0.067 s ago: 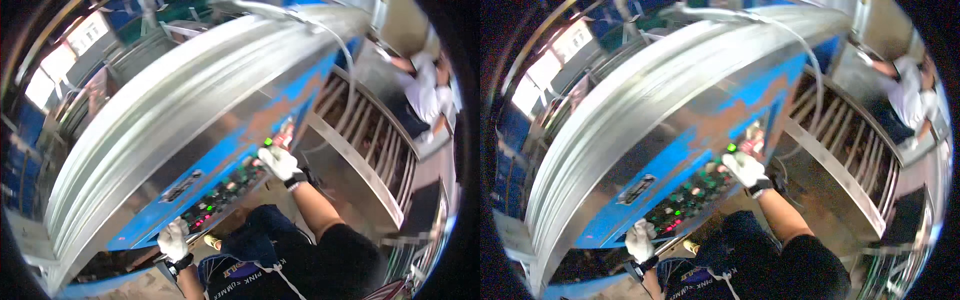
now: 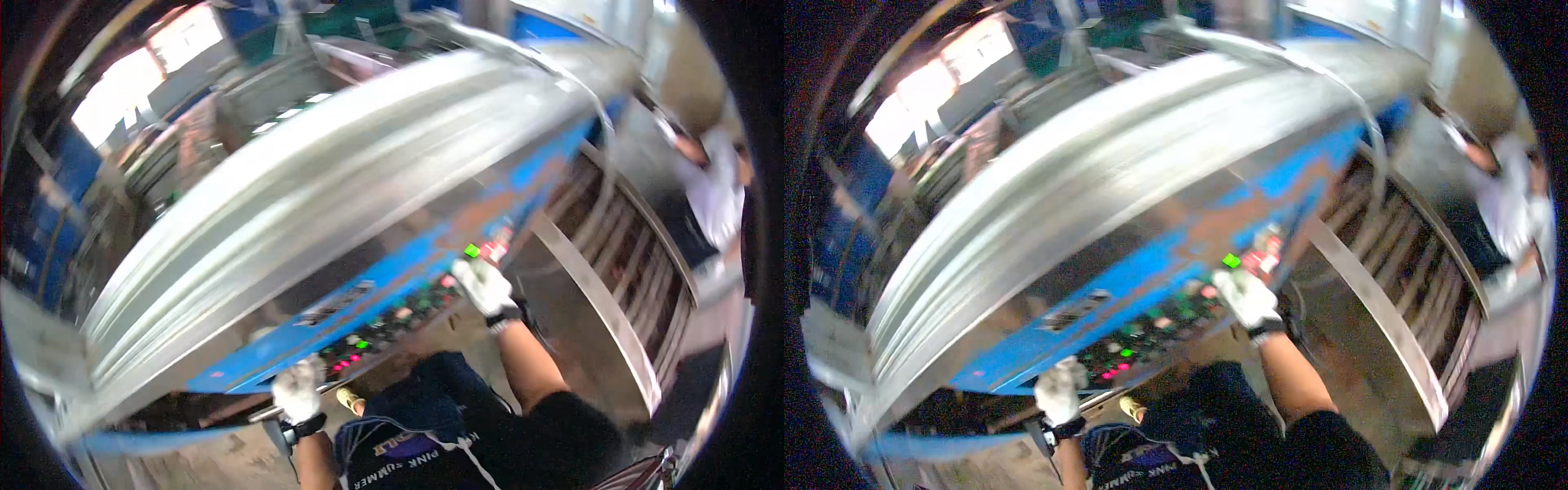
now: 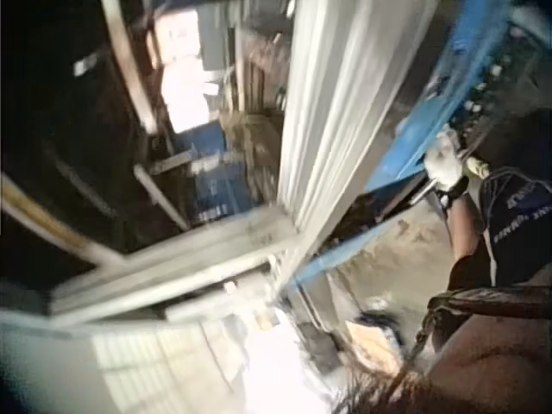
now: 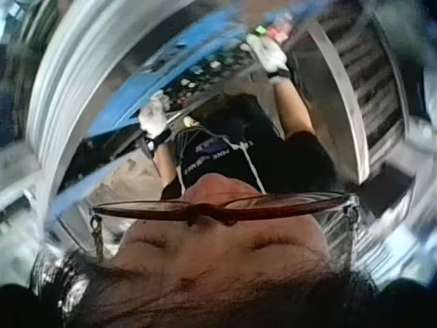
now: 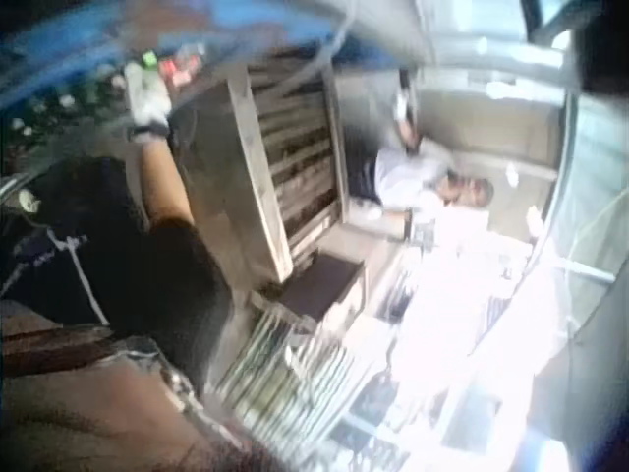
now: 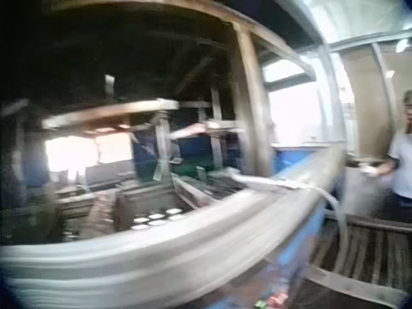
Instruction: Inspecting, cleaning with an air nozzle, and organizing engine pistons in an industrial cleaning machine.
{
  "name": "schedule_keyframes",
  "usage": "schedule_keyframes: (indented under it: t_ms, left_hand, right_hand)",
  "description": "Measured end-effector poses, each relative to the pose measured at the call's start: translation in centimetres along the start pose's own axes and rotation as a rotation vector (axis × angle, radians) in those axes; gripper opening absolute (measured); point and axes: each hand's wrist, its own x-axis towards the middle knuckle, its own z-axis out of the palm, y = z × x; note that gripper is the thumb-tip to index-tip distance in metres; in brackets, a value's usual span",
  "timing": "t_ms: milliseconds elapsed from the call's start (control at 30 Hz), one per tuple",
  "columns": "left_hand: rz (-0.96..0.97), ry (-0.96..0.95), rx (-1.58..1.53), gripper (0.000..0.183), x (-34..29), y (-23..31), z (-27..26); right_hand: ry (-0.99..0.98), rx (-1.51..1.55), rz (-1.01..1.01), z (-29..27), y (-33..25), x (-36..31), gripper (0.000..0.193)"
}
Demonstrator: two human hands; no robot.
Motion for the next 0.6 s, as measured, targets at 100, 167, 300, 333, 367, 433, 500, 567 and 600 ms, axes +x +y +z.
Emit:
schedule_keyframes:
  t_ms: [100,167,300,333,367,433,500,567,600]
  left_hand:
    - [0.011,0.022,0.081,0.033,-0.8,-1.4,0.4]
    - [0.027,0.018,0.168,0.029,-1.1,-1.6,-0.2]
    - [-0.092,-0.025,0.388,0.017,-0.6,1.5,0.6]
    - [-0.178,-0.064,0.424,0.02,-0.5,3.3,0.2]
    - [-0.2,0.004,0.434,0.02,-0.7,2.9,0.0]
    - [-0.131,-0.14,0.433,0.028,-0.7,1.9,0.0]
    - [-0.069,-0.154,0.385,0.032,-0.3,3.9,0.2]
    - [0.008,-0.094,0.411,0.031,-0.4,3.5,0.1]
    - [0.028,-0.093,0.477,0.03,0.0,4.5,0.2]
  right_hand:
    - [0.118,0.071,-0.019,1.1,2.9,0.5,0.029]
    - [0.201,-0.132,-0.04,2.1,2.8,0.7,0.032]
    - [0.096,0.529,0.012,1.1,11.2,4.4,0.017]
    - [0.148,0.168,0.002,1.4,6.0,2.4,0.011]
    - [0.151,0.463,-0.064,2.4,7.6,2.9,0.009]
    - [0.162,0.54,0.019,1.9,8.3,3.8,0.01]
    - [0.145,0.507,-0.125,1.2,9.0,4.0,0.013]
    - [-0.03,0.38,-0.008,0.0,8.2,4.7,0.012]
    - [0.016,0.521,-0.212,0.5,10.5,5.9,0.012]
